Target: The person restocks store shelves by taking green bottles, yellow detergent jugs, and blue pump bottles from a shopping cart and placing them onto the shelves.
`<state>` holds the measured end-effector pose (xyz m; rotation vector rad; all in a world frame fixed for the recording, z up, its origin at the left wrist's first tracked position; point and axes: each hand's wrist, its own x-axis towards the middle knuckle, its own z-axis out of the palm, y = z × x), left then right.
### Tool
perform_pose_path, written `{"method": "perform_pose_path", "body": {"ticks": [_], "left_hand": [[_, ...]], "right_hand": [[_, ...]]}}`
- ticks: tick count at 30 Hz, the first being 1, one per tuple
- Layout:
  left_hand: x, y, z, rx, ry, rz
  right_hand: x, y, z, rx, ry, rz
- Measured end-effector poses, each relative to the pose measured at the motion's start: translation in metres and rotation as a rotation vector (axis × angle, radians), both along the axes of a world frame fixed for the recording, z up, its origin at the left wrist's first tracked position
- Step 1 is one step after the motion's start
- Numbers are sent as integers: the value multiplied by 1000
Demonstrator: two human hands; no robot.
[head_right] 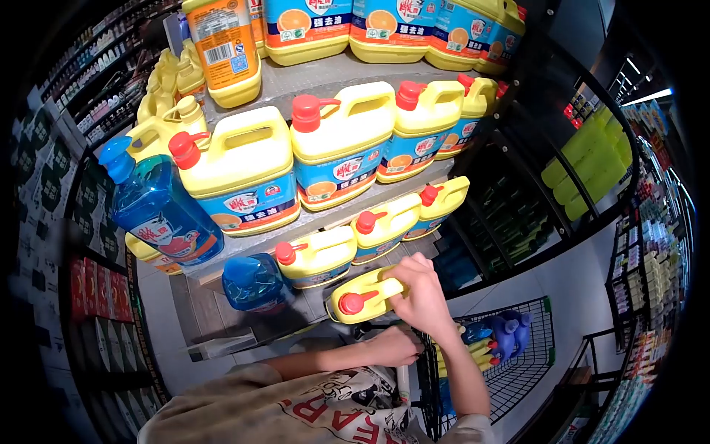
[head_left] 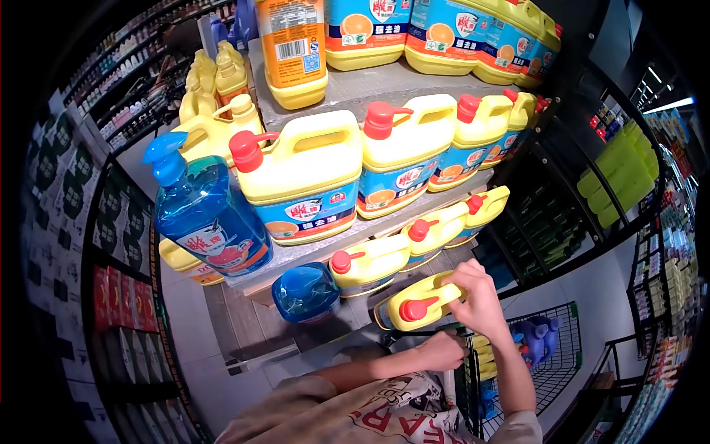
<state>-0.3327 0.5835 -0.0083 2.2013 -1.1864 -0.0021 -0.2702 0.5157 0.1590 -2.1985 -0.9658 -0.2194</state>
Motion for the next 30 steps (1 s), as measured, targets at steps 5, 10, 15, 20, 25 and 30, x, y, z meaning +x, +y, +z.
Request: {"method": "perform_pose_path", "body": {"ticks": [5,10,15,20,25,30], "left_hand": [[-4,-8,-9,-105,47,82],[-6,-3,8,-123,305,108],[-9,1,11,-276,433,122],[-9,-8,-46,-81,186,-8],[-4,0,-41,140,-60,-66],[-2,-1,-11,466,112,-155]], "right_hand": [[0,37,-23,-5,79,94],[2,60,-32,41,3,121],[1,69,-38,81,-33,67],[-3,79,-49,201,-132,-60],[-4,75,-54,161,-102,-25],[1,72,-73,227,-124,2]]}}
